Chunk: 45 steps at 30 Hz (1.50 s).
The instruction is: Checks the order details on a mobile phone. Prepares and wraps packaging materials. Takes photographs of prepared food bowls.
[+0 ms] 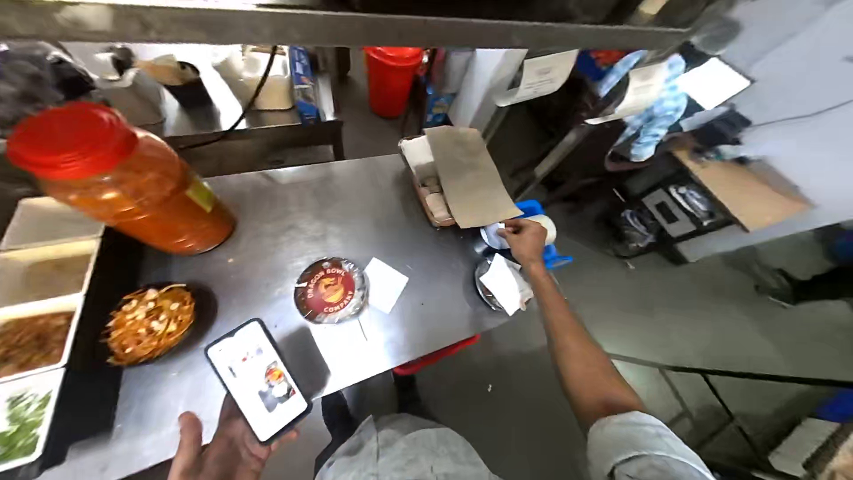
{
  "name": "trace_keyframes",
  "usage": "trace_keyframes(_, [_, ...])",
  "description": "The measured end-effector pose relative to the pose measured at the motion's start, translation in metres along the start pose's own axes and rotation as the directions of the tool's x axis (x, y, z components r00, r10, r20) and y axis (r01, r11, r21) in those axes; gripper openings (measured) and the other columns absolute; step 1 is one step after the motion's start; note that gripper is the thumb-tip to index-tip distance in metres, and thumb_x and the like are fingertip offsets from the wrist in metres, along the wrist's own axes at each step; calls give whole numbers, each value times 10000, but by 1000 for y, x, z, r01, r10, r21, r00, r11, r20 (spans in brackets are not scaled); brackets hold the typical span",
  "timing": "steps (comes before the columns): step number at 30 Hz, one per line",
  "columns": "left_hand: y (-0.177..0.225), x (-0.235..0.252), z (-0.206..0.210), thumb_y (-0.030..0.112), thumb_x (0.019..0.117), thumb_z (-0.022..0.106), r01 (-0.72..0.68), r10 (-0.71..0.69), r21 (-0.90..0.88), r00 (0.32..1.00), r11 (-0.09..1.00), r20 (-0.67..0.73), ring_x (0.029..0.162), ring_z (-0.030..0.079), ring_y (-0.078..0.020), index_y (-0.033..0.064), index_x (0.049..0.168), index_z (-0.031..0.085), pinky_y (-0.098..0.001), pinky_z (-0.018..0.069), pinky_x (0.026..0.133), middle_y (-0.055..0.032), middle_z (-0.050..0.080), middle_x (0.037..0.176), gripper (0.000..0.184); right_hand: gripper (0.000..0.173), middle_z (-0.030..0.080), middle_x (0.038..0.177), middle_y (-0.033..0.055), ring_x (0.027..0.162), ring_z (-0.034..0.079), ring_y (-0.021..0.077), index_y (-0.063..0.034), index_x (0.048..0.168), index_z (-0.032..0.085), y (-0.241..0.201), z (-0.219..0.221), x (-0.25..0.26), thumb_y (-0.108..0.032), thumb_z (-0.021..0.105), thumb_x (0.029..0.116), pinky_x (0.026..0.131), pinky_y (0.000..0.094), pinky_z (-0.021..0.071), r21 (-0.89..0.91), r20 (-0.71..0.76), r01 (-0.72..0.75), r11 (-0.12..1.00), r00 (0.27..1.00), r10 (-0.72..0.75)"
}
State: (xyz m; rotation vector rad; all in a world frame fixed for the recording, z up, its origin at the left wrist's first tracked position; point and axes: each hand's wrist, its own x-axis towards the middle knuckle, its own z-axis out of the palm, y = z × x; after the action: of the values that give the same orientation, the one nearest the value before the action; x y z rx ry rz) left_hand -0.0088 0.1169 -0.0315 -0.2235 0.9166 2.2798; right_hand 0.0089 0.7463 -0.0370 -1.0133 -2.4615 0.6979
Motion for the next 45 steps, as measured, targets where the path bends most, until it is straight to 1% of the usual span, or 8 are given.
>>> trace_keyframes(6, [7,4,8,771,857,585,14,-14,-14,999,1000,42,1161,649,-447,300,1575,262,-610,600,769,-182,575,1434,917,232,717,835,112,818,676,296,-82,836,756,8,-6,6,-259,893,775,804,598,533,33,133,4,999,991,-8])
trace_keyframes(13, [8,0,-1,760,865,587,17,-17,-25,999,1000,34,1173,640,-462,309,1587,233,-622,598,760,-188,557,1456,922,199,720,946,120,891,665,210,-28,988,751,10,-27,3,-189,808,884,848,459,543,315,54,-158,936,987,149])
trace_keyframes(20, [-1,-3,8,794,818,605,-52,54,18,992,998,-110,1027,713,-399,222,1509,420,-586,618,706,-185,673,1272,916,279,725,961,149,819,683,213,9,1099,717,-44,-42,-48,-216,737,934,779,426,575,188,-127,134,973,986,-111])
trace_keyframes(26, [-6,2,11,808,858,529,-7,7,10,1000,1000,-15,1058,700,-418,222,1553,352,-571,621,735,-217,639,1322,926,134,761,946,80,865,723,173,-24,994,764,-113,63,-142,-103,775,887,831,414,609,472,470,160,867,786,-401])
trace_keyframes(31, [-14,6,24,781,919,448,39,-39,1,999,999,32,1077,689,-431,213,1578,291,-577,621,740,-226,613,1357,884,326,715,1115,124,866,674,232,-63,1197,732,-127,114,-157,-225,766,916,780,444,577,380,299,148,913,914,-273])
trace_keyframes(34, [-18,9,38,734,972,356,62,-63,20,997,998,42,1088,689,-420,207,1578,285,-571,626,735,-209,616,1362,806,289,723,1091,88,844,664,162,-50,1231,693,-166,79,-189,-241,600,1035,723,350,562,538,367,-79,839,918,-149])
trace_keyframes(38, [-17,21,58,722,1000,252,132,-140,79,985,988,100,1100,684,-391,212,1588,292,-546,624,767,-195,606,1378,780,475,698,1231,57,968,706,195,-181,1440,570,-228,59,-265,-448,384,1094,787,387,609,573,759,-486,660,618,-203])
trace_keyframes(45, [12,25,85,675,1037,142,103,-158,248,964,963,212,1030,712,-362,240,1560,354,-496,636,688,-168,631,1347,712,498,639,1329,77,1119,651,180,-154,1492,500,-256,43,-288,-240,512,1001,920,368,565,710,689,-570,414,683,-242])
